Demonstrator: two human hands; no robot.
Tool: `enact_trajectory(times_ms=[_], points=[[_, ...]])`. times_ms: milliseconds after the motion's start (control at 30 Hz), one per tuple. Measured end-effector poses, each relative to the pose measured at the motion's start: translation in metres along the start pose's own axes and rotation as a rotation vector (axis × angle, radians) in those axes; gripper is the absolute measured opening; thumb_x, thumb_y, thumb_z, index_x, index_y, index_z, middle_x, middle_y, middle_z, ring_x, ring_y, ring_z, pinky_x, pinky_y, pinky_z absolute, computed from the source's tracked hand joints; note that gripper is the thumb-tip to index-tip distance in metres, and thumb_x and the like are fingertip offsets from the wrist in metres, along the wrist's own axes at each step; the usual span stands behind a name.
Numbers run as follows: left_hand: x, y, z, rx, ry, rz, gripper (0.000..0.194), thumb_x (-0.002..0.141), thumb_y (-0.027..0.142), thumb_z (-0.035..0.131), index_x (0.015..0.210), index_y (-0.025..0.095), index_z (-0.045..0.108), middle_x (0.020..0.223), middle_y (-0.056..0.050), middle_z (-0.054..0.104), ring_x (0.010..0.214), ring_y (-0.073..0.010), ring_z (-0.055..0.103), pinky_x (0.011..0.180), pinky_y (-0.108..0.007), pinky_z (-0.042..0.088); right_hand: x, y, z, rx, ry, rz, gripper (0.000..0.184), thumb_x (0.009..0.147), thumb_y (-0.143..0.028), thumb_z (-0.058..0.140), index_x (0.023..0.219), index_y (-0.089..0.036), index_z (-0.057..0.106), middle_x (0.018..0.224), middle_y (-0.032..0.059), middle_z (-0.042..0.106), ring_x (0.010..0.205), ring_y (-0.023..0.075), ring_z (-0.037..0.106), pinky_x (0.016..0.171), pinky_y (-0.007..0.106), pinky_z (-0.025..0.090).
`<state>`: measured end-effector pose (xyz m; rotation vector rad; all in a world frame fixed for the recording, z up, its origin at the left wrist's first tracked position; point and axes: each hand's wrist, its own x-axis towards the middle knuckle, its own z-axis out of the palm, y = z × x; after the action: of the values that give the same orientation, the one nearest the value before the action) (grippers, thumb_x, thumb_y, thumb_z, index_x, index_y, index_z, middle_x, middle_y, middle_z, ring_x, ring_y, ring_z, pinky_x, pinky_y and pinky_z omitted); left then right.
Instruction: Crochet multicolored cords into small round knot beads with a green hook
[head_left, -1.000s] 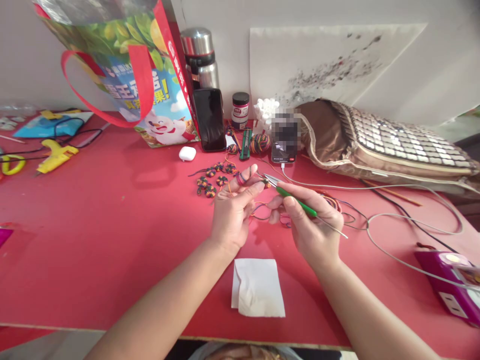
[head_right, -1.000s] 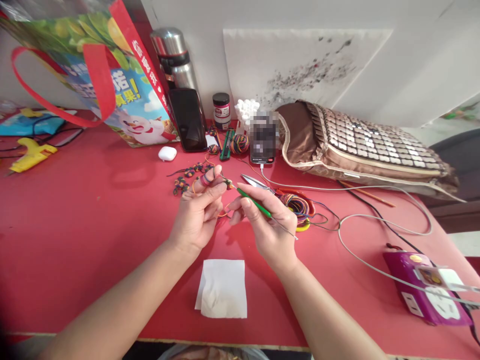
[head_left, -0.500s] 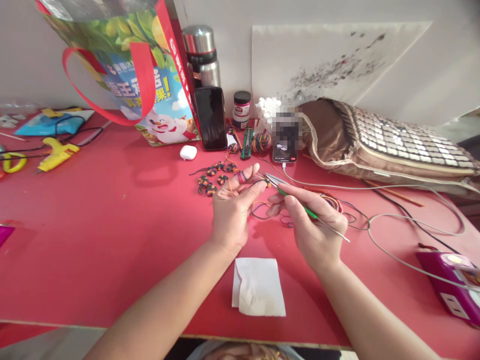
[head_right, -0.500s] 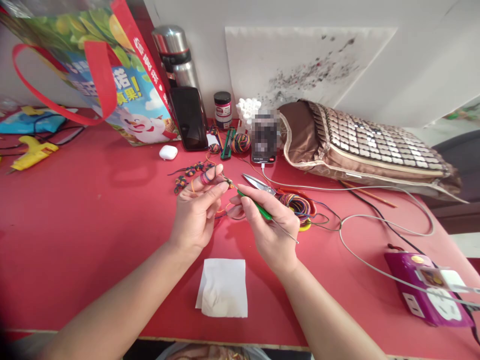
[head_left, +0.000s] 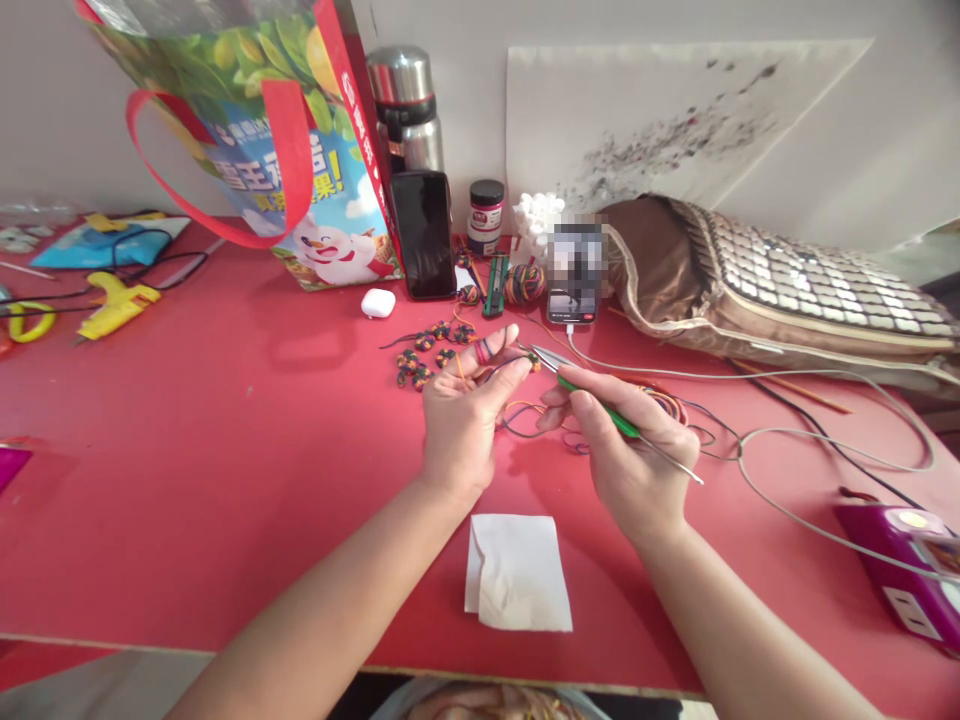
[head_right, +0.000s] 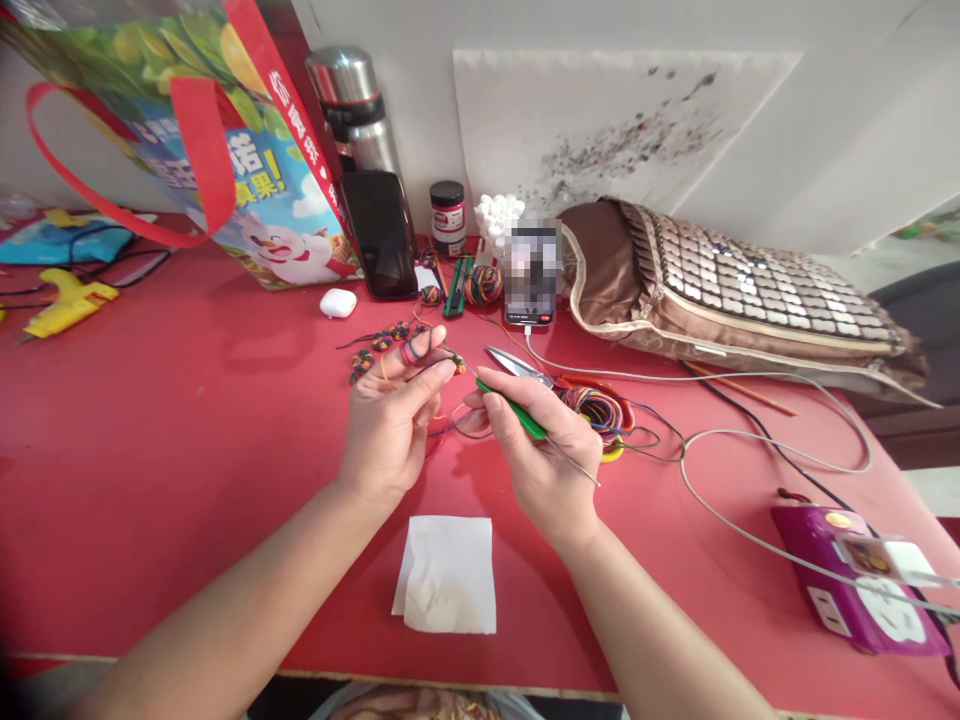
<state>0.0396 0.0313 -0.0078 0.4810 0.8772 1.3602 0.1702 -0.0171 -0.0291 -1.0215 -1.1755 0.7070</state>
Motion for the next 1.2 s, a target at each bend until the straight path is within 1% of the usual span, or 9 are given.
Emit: enact_trajectory(times_ms=[100, 200, 333, 467, 533, 667, 733, 933, 1200], points=[[0.001, -0.001, -0.001, 0.002, -0.019, 0.015, 0.030, 0.061, 0.014, 0.099, 0.089, 0.021, 0.089, 0.084, -0.001, 0.082, 0.066, -0.0078, 0.066, 0.063, -0.020, 0.056, 0.000, 0.004, -0.003, 0.052, 0.001, 0.049, 0.017, 0.102, -0.027, 0.078, 0.117, -0.027, 0.087, 0.092, 0.0040, 0.088, 0.071, 0.0190, 0.085, 0.064, 0.030, 0.074], [0.002, -0.001, -0.002, 0.025, -0.020, 0.035, 0.031, 0.062, 0.016, 0.100, 0.090, 0.023, 0.089, 0.086, -0.002, 0.083, 0.074, -0.0111, 0.071, 0.071, -0.024, 0.059, 0.000, 0.008, -0.005, 0.125, -0.001, 0.082, 0.018, 0.101, -0.026, 0.079, 0.117, -0.028, 0.088, 0.093, 0.0039, 0.089, 0.073, 0.0192, 0.085, 0.067, 0.030, 0.075], [0.003, -0.002, -0.003, 0.052, -0.023, 0.054, 0.032, 0.061, 0.018, 0.101, 0.090, 0.025, 0.090, 0.087, -0.001, 0.084, 0.073, -0.0105, 0.070, 0.072, -0.023, 0.059, 0.001, 0.009, -0.010, 0.177, -0.025, 0.094, 0.020, 0.101, -0.022, 0.079, 0.116, -0.030, 0.088, 0.094, 0.0032, 0.089, 0.074, 0.0184, 0.085, 0.074, 0.031, 0.074], [0.004, -0.004, -0.005, 0.091, -0.028, 0.083, 0.033, 0.064, 0.018, 0.100, 0.093, 0.027, 0.091, 0.090, -0.001, 0.084, 0.074, -0.0090, 0.069, 0.069, -0.020, 0.056, 0.004, 0.008, -0.013, 0.198, -0.051, 0.119, 0.021, 0.101, -0.020, 0.078, 0.117, -0.030, 0.089, 0.094, 0.0024, 0.088, 0.074, 0.0161, 0.084, 0.077, 0.027, 0.072], [0.004, -0.005, -0.006, 0.117, -0.022, 0.100, 0.033, 0.065, 0.019, 0.100, 0.095, 0.028, 0.091, 0.090, 0.000, 0.084, 0.074, -0.0085, 0.069, 0.068, -0.019, 0.055, 0.005, 0.007, -0.015, 0.212, -0.066, 0.131, 0.021, 0.101, -0.020, 0.078, 0.117, -0.030, 0.088, 0.094, 0.0024, 0.088, 0.074, 0.0160, 0.084, 0.076, 0.028, 0.072], [0.004, -0.006, -0.009, 0.161, -0.016, 0.158, 0.033, 0.067, 0.020, 0.099, 0.098, 0.029, 0.091, 0.091, 0.000, 0.084, 0.080, -0.0098, 0.070, 0.076, -0.021, 0.058, 0.005, 0.006, -0.016, 0.235, -0.077, 0.158, 0.022, 0.100, -0.023, 0.079, 0.120, -0.029, 0.087, 0.095, 0.0038, 0.088, 0.074, 0.0190, 0.084, 0.074, 0.033, 0.073], [0.005, -0.007, -0.010, 0.176, -0.025, 0.177, 0.033, 0.068, 0.021, 0.099, 0.099, 0.030, 0.091, 0.092, 0.000, 0.085, 0.081, -0.0102, 0.071, 0.076, -0.022, 0.059, 0.006, 0.006, -0.016, 0.249, -0.081, 0.169, 0.023, 0.100, -0.024, 0.080, 0.121, -0.028, 0.087, 0.095, 0.0042, 0.087, 0.074, 0.0198, 0.084, 0.073, 0.034, 0.074], [0.007, -0.009, -0.012, 0.201, -0.057, 0.236, 0.031, 0.070, 0.021, 0.097, 0.099, 0.030, 0.091, 0.093, -0.001, 0.085, 0.085, -0.0136, 0.074, 0.082, -0.027, 0.063, 0.010, 0.005, -0.018, 0.287, -0.109, 0.177, 0.022, 0.099, -0.025, 0.081, 0.120, -0.029, 0.087, 0.093, 0.0038, 0.087, 0.071, 0.0188, 0.083, 0.072, 0.034, 0.074], [0.006, -0.006, -0.012, 0.276, -0.086, 0.314, 0.028, 0.075, 0.023, 0.095, 0.101, 0.030, 0.091, 0.094, -0.002, 0.085, 0.081, -0.0135, 0.072, 0.075, -0.026, 0.063, 0.013, 0.003, -0.021, 0.308, -0.101, 0.175, 0.021, 0.094, -0.025, 0.087, 0.115, -0.028, 0.089, 0.090, 0.0044, 0.087, 0.068, 0.0176, 0.080, 0.066, 0.031, 0.072]])
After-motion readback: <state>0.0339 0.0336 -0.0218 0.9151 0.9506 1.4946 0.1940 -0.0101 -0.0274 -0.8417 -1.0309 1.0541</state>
